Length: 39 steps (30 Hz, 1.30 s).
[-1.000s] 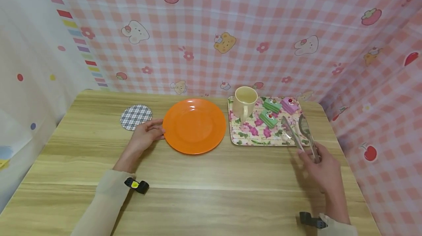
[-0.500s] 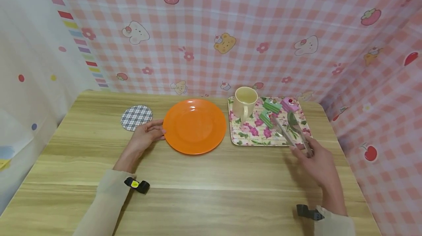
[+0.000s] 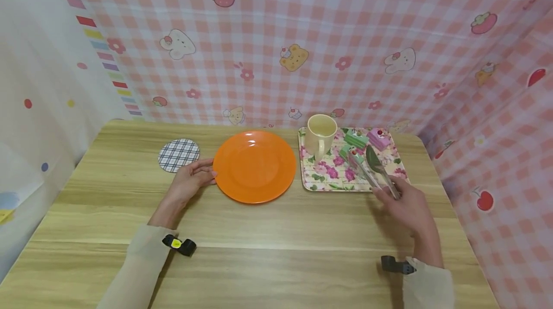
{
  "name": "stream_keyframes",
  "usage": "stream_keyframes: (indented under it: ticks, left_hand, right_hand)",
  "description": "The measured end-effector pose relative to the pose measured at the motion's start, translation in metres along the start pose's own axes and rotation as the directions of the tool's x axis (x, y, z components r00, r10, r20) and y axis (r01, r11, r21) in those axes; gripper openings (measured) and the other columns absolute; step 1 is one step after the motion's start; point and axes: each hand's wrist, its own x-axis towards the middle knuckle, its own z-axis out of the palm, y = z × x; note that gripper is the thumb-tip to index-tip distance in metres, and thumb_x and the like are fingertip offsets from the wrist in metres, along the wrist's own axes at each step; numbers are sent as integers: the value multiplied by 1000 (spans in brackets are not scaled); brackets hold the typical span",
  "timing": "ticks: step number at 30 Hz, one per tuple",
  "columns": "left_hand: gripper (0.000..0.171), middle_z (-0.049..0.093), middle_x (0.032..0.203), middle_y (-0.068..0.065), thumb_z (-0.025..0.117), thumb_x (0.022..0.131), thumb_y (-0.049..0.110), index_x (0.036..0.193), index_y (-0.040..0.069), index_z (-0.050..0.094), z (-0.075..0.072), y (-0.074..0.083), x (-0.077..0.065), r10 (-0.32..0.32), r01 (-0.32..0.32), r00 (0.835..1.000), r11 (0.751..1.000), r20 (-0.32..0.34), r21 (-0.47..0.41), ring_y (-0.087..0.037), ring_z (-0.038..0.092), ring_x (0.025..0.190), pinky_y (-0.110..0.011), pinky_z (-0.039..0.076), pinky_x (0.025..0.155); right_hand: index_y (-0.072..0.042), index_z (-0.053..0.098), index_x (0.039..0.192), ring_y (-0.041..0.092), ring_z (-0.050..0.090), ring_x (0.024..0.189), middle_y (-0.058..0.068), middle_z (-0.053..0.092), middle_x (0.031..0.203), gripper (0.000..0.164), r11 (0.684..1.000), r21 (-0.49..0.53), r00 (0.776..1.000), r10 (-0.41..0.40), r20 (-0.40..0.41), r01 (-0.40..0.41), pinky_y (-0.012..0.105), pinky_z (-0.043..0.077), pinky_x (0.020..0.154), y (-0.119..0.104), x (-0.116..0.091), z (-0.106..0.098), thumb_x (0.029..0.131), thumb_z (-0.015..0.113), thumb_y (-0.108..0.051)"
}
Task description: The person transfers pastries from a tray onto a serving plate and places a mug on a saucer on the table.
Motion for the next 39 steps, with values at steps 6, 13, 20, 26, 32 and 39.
stream_keyframes:
  ticks: [6,13,20,26,32,39]
  left_hand:
    - [49,63,109,-11,64,97,-4,144,-3,52,-1,1,-1,-2,2,1000,1000,2,-2,-7,68,85,-22,65,82]
    - [49,64,110,-12,64,97,-4,144,-3,52,-3,0,-1,1,-1,1000,1000,-4,-2,-8,68,87,-23,66,84]
    - [48,64,111,-13,64,98,-2,144,-2,53,-2,-1,1,6,-6,1000,1000,6,3,-9,68,90,-24,65,87]
    - [47,65,109,-12,63,98,-2,144,-3,53,-3,-1,1,6,-6,1000,1000,2,3,-9,68,89,-24,65,86]
    - [46,65,111,-14,63,98,-1,143,-2,53,-3,-1,1,4,-4,1000,1000,4,10,-9,68,89,-24,65,86]
    - [46,65,109,-13,64,98,-2,143,-2,54,-3,-1,1,3,-3,1000,1000,0,10,-9,68,88,-23,66,84]
  right_hand:
    - [3,32,158,50,56,122,33,66,123,90,999,15,998,29,61,-30,67,50,97,-3,10,2,99,54,-62]
    - [1,34,158,41,67,110,22,76,103,87,1000,10,997,1,75,-2,60,53,94,-5,16,7,100,52,-62]
    - [-4,31,159,55,55,122,46,48,138,84,999,-41,998,6,69,-3,73,49,97,-2,17,8,102,46,-63]
    - [-11,33,160,30,66,87,24,74,101,82,998,-52,997,24,69,-21,48,57,80,-6,20,11,100,46,-66]
    - [-15,35,160,18,62,70,7,74,81,79,999,-25,998,31,61,-30,29,47,67,-11,21,16,100,47,-66]
    - [-11,45,154,27,56,74,24,69,88,68,997,-70,999,-37,-24,35,30,43,61,-13,22,22,104,49,-57]
